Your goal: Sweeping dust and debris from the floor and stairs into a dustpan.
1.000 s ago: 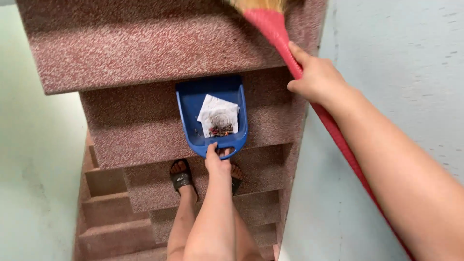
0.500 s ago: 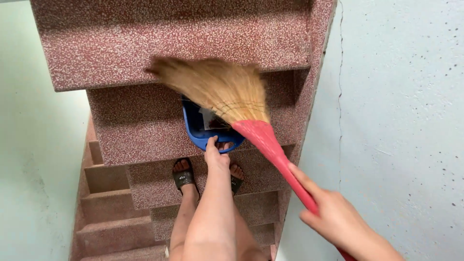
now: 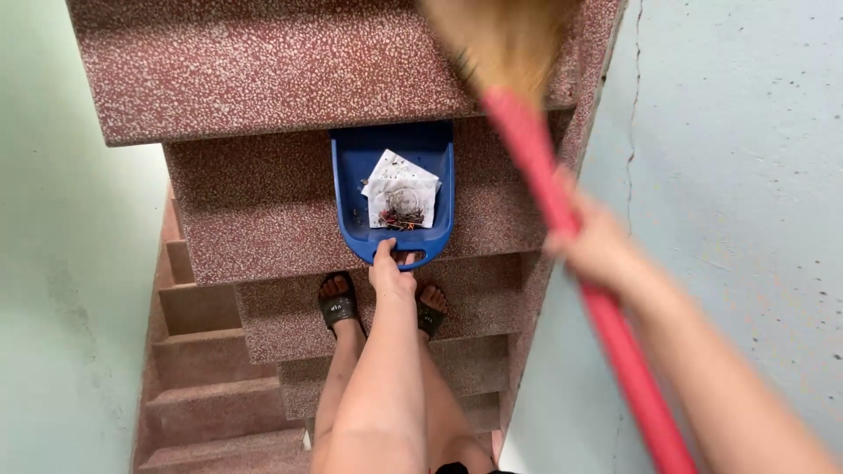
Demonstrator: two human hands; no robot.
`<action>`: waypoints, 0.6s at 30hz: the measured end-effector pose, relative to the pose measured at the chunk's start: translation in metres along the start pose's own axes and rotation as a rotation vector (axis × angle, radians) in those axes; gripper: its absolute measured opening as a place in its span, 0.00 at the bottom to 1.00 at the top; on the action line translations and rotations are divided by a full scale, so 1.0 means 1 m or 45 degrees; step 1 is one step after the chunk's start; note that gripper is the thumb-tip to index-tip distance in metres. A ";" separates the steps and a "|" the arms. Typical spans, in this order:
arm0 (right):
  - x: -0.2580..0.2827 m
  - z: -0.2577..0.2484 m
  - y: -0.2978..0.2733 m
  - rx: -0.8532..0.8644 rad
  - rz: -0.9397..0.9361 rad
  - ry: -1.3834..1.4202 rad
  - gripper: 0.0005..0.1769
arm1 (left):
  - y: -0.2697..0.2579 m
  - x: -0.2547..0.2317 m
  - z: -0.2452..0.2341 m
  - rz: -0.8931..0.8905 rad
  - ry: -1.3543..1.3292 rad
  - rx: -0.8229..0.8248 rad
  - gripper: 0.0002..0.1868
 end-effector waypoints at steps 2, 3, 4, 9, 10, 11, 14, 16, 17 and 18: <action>-0.018 0.016 -0.047 0.110 0.000 0.062 0.58 | -0.005 0.003 0.003 0.002 -0.001 -0.009 0.11; -0.025 0.019 -0.071 0.213 0.079 0.017 0.59 | -0.007 0.005 0.005 -0.015 0.000 -0.016 0.12; -0.032 0.024 -0.096 0.315 0.160 -0.026 0.60 | -0.009 0.007 0.006 -0.032 0.003 -0.022 0.12; -0.024 -0.030 -0.099 0.145 0.262 -0.120 0.61 | -0.014 0.003 0.010 -0.048 0.017 -0.025 0.12; -0.022 -0.047 -0.088 -0.006 0.248 -0.207 0.61 | -0.016 0.002 0.008 -0.063 0.017 -0.035 0.12; 0.000 -0.060 -0.061 -0.007 0.246 -0.206 0.61 | -0.014 0.002 0.008 -0.061 0.016 -0.033 0.12; 0.046 -0.096 0.033 -0.264 -0.023 -0.224 0.58 | -0.014 -0.003 0.000 -0.014 0.019 -0.016 0.11; 0.041 -0.098 0.112 -0.097 -0.200 0.085 0.55 | -0.017 -0.010 -0.003 -0.020 0.003 -0.025 0.09; 0.046 -0.079 0.108 -0.090 -0.198 0.086 0.55 | -0.014 -0.011 -0.008 -0.019 0.002 -0.033 0.09; 0.049 -0.064 0.105 -0.139 -0.158 -0.055 0.57 | -0.009 -0.011 -0.011 -0.002 0.029 -0.038 0.10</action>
Point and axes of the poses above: each hand's wrist, its own y-axis towards the middle knuckle, its own z-axis out of the palm, x = y × z, the point moved 5 cm from there along y, towards the middle knuckle, and after that the axes turned 12 degrees about y, right-handed, at the moved point
